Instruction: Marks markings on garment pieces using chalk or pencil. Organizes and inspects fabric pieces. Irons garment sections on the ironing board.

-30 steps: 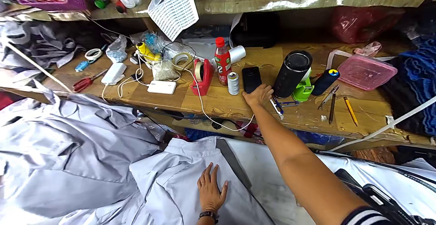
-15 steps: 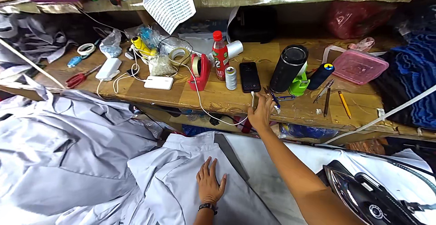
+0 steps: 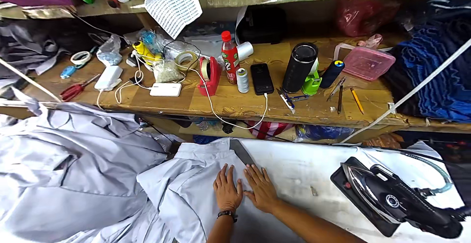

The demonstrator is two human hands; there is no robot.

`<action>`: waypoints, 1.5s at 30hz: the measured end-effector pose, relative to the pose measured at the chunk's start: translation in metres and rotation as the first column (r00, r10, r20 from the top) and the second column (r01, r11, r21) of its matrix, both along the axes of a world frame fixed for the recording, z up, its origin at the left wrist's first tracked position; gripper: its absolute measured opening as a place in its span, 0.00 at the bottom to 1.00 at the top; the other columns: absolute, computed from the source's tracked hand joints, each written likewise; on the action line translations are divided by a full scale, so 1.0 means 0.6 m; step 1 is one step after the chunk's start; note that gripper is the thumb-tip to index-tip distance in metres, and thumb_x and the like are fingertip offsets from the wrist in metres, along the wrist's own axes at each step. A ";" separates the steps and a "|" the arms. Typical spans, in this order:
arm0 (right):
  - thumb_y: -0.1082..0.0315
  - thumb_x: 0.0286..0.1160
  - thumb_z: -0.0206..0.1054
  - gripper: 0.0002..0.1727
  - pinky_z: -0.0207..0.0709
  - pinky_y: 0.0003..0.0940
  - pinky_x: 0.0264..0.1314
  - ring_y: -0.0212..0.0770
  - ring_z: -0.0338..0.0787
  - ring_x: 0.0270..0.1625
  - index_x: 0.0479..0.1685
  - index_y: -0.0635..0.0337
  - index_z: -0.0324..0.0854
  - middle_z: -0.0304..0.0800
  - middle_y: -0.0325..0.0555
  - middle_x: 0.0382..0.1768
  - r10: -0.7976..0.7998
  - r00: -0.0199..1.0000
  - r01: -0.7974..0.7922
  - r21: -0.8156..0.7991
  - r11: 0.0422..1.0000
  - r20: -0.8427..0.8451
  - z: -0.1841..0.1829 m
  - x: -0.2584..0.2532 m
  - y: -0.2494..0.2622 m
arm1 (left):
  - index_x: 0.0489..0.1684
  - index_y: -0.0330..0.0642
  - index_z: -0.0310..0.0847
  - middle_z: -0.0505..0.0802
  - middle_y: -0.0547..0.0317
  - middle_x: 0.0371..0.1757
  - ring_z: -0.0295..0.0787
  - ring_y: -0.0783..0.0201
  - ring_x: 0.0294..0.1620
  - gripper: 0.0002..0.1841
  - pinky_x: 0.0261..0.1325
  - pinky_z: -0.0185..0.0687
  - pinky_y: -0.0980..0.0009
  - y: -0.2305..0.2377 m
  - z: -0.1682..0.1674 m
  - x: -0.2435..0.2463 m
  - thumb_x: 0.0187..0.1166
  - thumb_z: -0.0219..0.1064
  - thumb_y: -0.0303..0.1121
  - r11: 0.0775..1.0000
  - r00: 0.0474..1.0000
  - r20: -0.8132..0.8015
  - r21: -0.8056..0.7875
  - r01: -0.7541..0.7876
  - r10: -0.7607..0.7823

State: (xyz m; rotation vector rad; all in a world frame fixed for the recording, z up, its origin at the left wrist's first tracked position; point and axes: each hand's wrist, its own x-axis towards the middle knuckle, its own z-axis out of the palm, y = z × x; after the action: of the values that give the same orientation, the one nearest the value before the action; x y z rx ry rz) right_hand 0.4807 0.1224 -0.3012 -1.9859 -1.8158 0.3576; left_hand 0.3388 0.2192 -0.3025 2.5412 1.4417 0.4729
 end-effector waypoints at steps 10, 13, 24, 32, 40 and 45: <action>0.62 0.72 0.67 0.24 0.57 0.82 0.77 0.79 0.68 0.81 0.69 0.58 0.86 0.75 0.72 0.77 -0.618 0.765 0.615 0.080 0.785 0.183 0.198 0.302 -0.210 | 0.84 0.47 0.72 0.72 0.42 0.88 0.67 0.36 0.86 0.37 0.81 0.59 0.37 -0.003 0.002 -0.006 0.83 0.41 0.58 0.999 0.999 0.038 -0.033 0.025 -0.024; 0.46 0.78 0.65 0.37 0.53 0.89 0.70 0.90 0.64 0.77 0.74 0.71 0.75 0.67 0.88 0.74 -0.776 0.576 0.815 -0.101 0.571 0.258 0.258 0.415 -0.331 | 0.89 0.46 0.66 0.66 0.35 0.90 0.57 0.28 0.90 0.37 0.85 0.52 0.32 -0.009 0.008 -0.011 0.85 0.40 0.58 0.992 0.992 0.030 -0.043 0.120 -0.119; 0.47 0.84 0.67 0.26 0.73 0.31 0.23 0.32 0.73 0.17 0.65 0.61 0.79 0.76 0.41 0.22 -0.801 0.588 0.614 -0.582 0.533 -0.115 0.246 0.464 -0.344 | 0.95 0.58 0.55 0.51 0.59 0.98 0.29 0.47 0.99 0.34 0.90 0.22 0.30 0.014 0.060 -0.019 0.90 0.45 0.57 0.710 0.769 0.057 -0.349 0.612 -0.636; 0.45 0.86 0.63 0.29 0.78 0.61 0.44 0.55 0.85 0.34 0.60 0.68 0.81 0.85 0.61 0.35 -0.613 0.778 0.480 -0.500 0.720 -0.136 0.308 0.195 -0.180 | 0.95 0.50 0.54 0.52 0.55 0.97 0.32 0.42 0.98 0.34 0.89 0.23 0.28 0.172 0.068 -0.032 0.93 0.42 0.55 0.913 0.934 -0.010 -0.212 0.347 -0.358; 0.31 0.81 0.58 0.37 0.80 0.69 0.48 0.66 0.92 0.48 0.61 0.60 0.83 0.91 0.63 0.40 -0.407 0.913 0.342 -0.488 0.803 -0.031 0.290 -0.031 0.104 | 0.93 0.49 0.58 0.55 0.54 0.97 0.36 0.43 0.98 0.33 0.89 0.25 0.27 0.217 0.060 -0.052 0.93 0.40 0.55 0.930 0.946 -0.048 -0.201 0.306 -0.322; 0.30 0.82 0.55 0.39 0.80 0.68 0.51 0.65 0.91 0.53 0.63 0.60 0.82 0.91 0.62 0.46 -0.421 0.906 0.338 -0.534 0.775 -0.038 0.302 -0.031 0.177 | 0.92 0.47 0.60 0.59 0.50 0.95 0.41 0.42 0.97 0.33 0.93 0.32 0.37 0.235 0.047 -0.080 0.93 0.38 0.53 0.943 0.976 -0.022 -0.263 0.204 -0.218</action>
State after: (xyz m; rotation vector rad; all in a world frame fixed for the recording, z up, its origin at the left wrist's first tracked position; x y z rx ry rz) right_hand 0.4623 0.2286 -0.1201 -2.5356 -1.2482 0.9208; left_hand 0.2907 0.3604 -0.2740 2.4705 1.1410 0.1718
